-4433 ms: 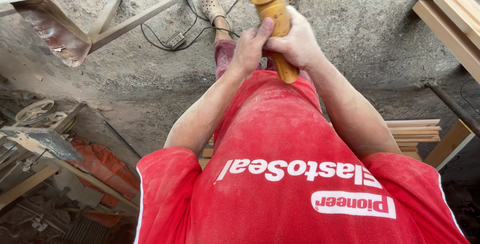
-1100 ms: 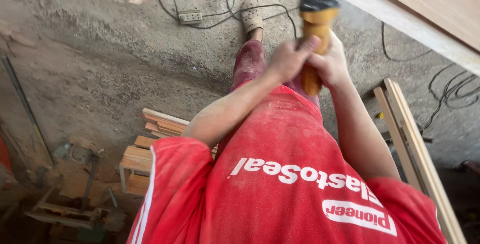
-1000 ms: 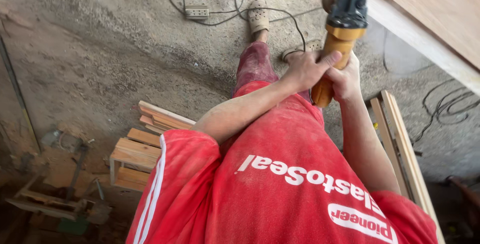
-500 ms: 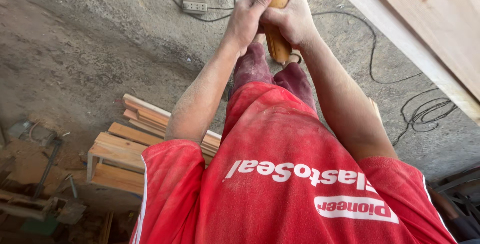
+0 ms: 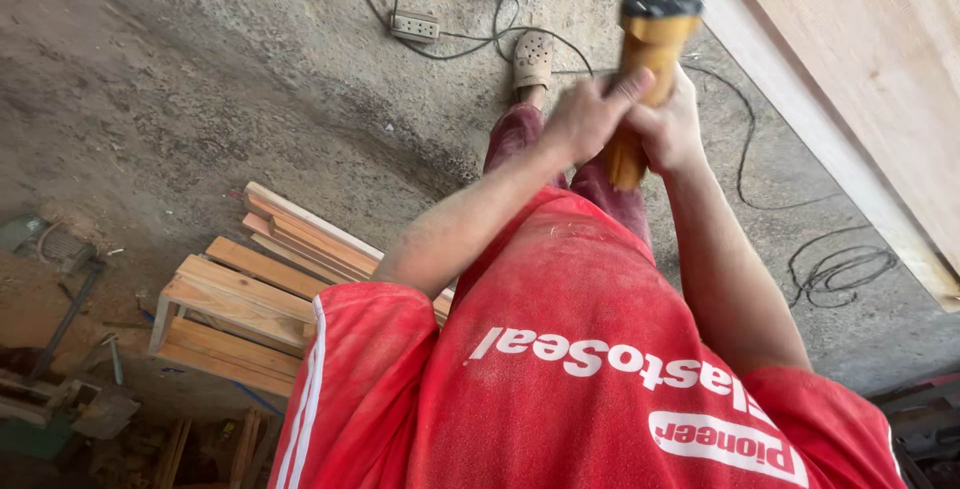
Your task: The person uses an electric sander to smooth the surface of a long wooden plank resting on a workbench. They move the sander back and forth along the plank's length, occasionally repositioning the wood to access different areas.
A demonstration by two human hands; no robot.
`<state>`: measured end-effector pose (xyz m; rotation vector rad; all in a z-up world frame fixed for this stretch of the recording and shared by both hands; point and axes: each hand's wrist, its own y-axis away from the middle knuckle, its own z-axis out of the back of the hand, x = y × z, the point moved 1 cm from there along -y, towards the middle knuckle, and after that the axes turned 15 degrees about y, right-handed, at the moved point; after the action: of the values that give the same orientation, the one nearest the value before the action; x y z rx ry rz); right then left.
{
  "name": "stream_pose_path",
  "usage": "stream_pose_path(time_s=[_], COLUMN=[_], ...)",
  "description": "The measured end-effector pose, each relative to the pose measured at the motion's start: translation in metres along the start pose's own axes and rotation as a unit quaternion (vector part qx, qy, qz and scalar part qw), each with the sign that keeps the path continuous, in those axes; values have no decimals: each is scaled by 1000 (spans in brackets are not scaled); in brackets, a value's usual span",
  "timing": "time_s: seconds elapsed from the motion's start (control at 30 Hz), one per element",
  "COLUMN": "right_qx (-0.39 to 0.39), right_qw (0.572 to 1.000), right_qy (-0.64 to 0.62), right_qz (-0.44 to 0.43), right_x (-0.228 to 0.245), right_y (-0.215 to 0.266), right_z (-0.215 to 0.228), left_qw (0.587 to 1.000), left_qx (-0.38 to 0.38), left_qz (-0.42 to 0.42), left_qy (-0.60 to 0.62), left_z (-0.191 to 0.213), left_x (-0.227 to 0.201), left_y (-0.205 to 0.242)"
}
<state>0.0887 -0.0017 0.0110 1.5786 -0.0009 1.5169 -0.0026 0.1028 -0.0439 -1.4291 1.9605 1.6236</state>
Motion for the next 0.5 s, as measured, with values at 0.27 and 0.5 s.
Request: stream_pose_path(time_s=[0.27,0.5], right_qx=[85,59], right_qw=[996,995], right_qy=[18,-73], right_qz=[14,-28], right_x=[60,30], right_y=[-82,-15], right_z=[-42,0], left_qw=[982,991], left_qx=[-13,12], left_qz=[-14,-9], left_qy=[189,136], left_z=[94,19], left_x=[-62,-23], left_y=[-15,3])
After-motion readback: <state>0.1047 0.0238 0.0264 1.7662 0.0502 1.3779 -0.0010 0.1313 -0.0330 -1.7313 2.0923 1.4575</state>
